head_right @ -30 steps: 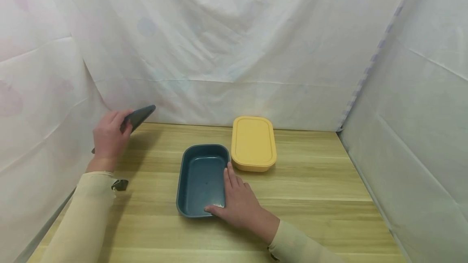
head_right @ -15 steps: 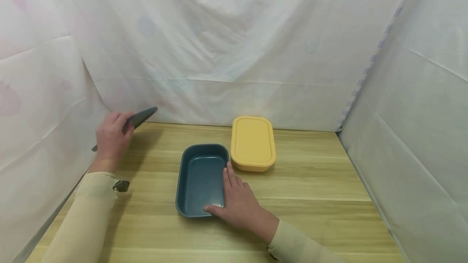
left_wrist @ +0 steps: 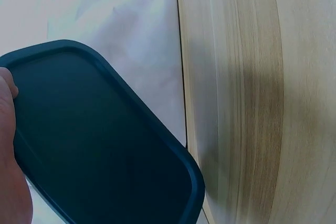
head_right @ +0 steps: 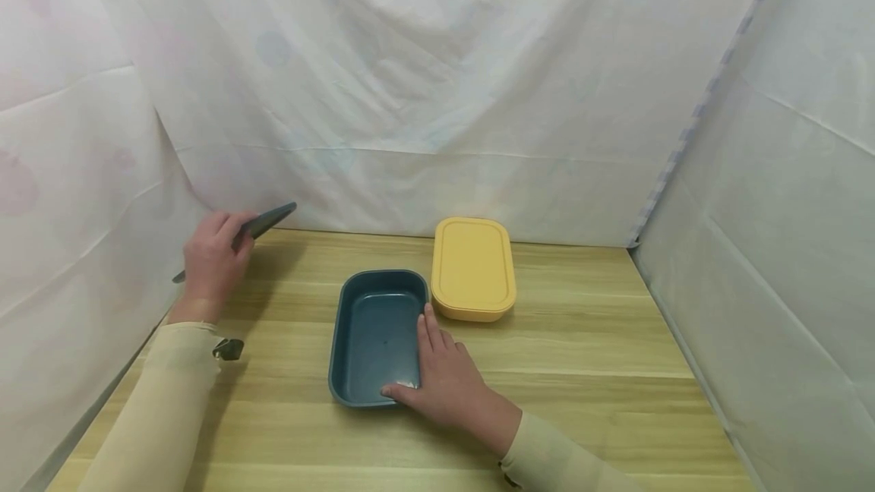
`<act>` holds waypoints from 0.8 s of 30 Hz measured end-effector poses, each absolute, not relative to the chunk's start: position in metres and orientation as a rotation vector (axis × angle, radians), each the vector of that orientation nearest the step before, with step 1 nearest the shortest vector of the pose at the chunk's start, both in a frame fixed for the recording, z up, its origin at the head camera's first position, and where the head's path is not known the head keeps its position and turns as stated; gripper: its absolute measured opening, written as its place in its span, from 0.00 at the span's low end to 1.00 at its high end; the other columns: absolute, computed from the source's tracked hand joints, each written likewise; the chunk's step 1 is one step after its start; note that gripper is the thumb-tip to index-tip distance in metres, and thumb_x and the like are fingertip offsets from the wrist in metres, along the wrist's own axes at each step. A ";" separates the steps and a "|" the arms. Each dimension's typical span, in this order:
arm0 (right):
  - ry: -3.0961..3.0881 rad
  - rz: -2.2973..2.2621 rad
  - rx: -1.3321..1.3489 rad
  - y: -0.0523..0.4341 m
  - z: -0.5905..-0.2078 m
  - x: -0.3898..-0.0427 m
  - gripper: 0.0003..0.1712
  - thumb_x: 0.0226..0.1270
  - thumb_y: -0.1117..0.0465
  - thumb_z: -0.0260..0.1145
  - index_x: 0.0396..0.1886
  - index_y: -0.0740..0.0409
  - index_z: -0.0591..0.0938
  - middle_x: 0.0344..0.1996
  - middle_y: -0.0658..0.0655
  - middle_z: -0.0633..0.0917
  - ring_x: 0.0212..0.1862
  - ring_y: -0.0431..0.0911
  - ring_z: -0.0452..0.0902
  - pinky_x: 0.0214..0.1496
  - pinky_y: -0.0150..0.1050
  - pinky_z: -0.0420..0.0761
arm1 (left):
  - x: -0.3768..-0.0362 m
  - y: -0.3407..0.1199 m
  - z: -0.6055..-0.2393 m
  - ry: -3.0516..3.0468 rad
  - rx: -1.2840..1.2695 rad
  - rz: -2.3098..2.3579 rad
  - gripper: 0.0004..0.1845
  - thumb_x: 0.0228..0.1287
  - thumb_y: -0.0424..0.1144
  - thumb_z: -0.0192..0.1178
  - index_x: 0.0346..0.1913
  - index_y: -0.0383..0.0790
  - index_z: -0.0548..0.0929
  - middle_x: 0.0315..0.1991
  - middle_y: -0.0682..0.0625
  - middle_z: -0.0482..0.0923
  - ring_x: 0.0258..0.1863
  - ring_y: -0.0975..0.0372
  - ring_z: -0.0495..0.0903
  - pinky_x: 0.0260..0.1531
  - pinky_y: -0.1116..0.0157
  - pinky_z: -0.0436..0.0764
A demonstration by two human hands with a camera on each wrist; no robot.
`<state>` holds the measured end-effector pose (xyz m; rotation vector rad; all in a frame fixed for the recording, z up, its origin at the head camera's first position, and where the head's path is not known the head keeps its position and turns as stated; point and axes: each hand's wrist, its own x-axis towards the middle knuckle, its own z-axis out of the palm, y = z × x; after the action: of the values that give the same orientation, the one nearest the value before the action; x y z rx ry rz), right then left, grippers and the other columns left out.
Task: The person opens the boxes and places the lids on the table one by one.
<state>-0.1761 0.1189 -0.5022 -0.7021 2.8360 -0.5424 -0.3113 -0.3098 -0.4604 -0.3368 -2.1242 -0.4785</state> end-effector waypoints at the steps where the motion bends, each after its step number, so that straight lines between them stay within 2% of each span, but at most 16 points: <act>1: 2.837 -0.545 -0.702 0.119 -0.502 -0.176 0.75 0.68 0.15 0.61 0.91 0.66 0.50 0.91 0.62 0.42 0.85 0.63 0.59 0.76 0.64 0.71 | -0.311 -0.310 -0.460 -2.128 -0.338 -0.479 0.15 0.68 0.21 0.65 0.53 0.38 0.89 0.37 0.40 0.80 0.37 0.42 0.79 0.38 0.42 0.80; 11: 2.840 -0.558 -0.701 0.119 -0.504 -0.177 0.75 0.68 0.15 0.61 0.91 0.66 0.50 0.91 0.62 0.42 0.85 0.63 0.59 0.76 0.65 0.71 | -0.312 -0.310 -0.462 -2.212 -0.340 -0.496 0.15 0.69 0.23 0.68 0.55 0.37 0.89 0.42 0.40 0.82 0.42 0.42 0.82 0.41 0.42 0.84; 18: 2.837 -0.572 -0.693 0.118 -0.502 -0.177 0.75 0.68 0.15 0.63 0.91 0.65 0.50 0.91 0.62 0.43 0.85 0.63 0.58 0.77 0.64 0.71 | -0.312 -0.310 -0.463 -2.266 -0.369 -0.543 0.12 0.65 0.24 0.72 0.48 0.38 0.89 0.43 0.42 0.84 0.44 0.44 0.83 0.42 0.42 0.84; 24: 2.834 -0.574 -0.690 0.118 -0.503 -0.176 0.75 0.68 0.16 0.63 0.91 0.65 0.49 0.91 0.61 0.42 0.85 0.63 0.58 0.78 0.64 0.70 | -0.310 -0.309 -0.464 -2.348 -0.387 -0.594 0.11 0.64 0.26 0.77 0.48 0.38 0.91 0.45 0.43 0.85 0.45 0.46 0.84 0.45 0.43 0.83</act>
<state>-0.1765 0.1182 -0.5029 -0.6903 2.8341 -0.5742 -0.3103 -0.3094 -0.4636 -0.3867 -2.3476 -0.5944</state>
